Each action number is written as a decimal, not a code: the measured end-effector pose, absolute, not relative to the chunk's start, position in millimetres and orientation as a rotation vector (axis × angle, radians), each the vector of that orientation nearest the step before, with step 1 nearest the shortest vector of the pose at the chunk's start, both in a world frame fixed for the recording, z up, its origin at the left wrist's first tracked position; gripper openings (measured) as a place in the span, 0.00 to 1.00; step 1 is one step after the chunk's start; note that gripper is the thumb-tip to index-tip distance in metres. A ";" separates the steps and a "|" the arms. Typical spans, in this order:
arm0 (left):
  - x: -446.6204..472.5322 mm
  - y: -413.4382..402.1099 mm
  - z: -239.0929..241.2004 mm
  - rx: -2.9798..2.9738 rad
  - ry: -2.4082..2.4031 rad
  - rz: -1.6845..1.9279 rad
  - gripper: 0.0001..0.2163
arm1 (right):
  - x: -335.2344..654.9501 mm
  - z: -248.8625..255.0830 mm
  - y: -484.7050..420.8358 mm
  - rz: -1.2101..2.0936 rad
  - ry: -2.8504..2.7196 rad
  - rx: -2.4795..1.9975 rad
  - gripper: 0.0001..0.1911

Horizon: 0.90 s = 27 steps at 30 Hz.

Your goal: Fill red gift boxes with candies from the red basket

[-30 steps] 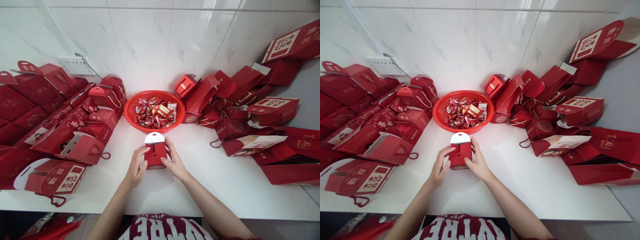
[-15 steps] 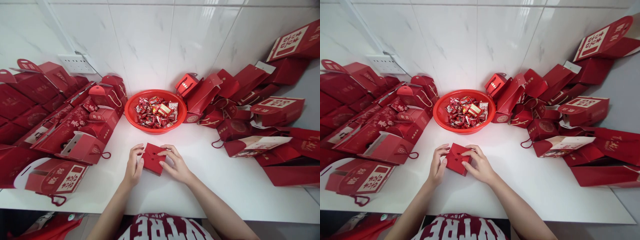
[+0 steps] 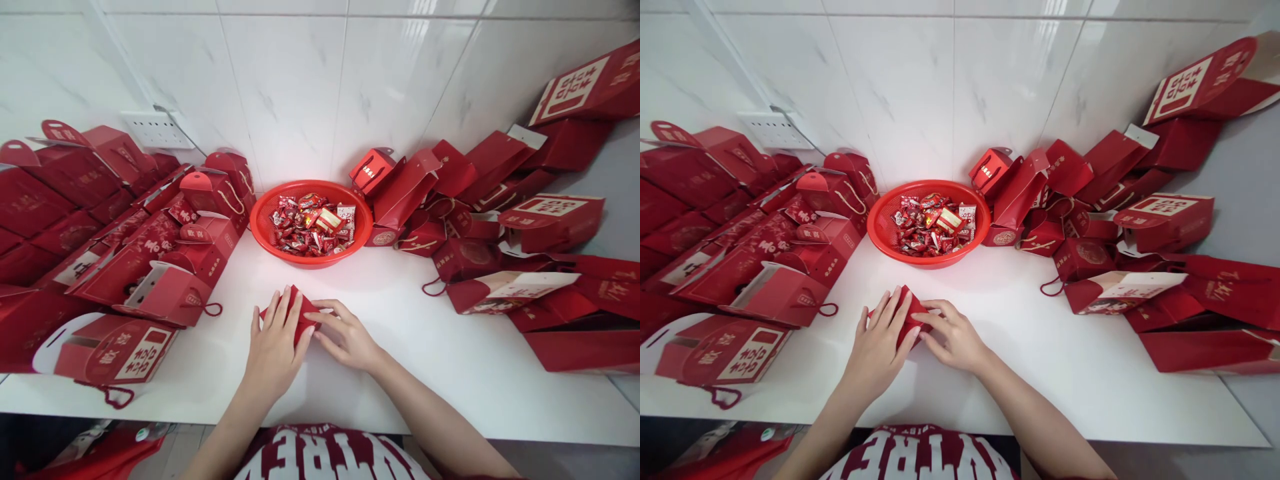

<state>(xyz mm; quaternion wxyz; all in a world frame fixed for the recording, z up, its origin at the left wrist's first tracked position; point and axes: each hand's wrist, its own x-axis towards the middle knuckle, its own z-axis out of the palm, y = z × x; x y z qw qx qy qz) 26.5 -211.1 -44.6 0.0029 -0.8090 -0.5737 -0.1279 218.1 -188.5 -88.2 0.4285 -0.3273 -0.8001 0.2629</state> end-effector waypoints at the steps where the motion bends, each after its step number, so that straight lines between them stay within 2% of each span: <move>1: 25.0 -210.4 -43.6 -2.539 -1.803 -0.367 0.26 | 219.0 -88.0 -187.9 0.641 -1.999 -0.813 0.21; 7: -4.0 -194.2 -40.9 -2.478 -1.932 -0.318 0.26 | 227.7 -90.7 -181.9 0.484 -2.069 -0.829 0.17; 12: -38.2 -171.7 -41.8 -2.230 -2.201 -0.443 0.27 | 226.9 -99.1 -181.6 0.421 -2.119 -0.853 0.12; 18: -60.0 -161.0 -41.0 -2.133 -2.318 -0.480 0.31 | 217.5 -107.1 -183.8 0.529 -2.157 -0.817 0.11; 27: -73.0 -145.1 -37.5 -2.174 -2.244 -0.564 0.28 | 213.7 -117.9 -175.3 0.732 -2.129 -0.858 0.11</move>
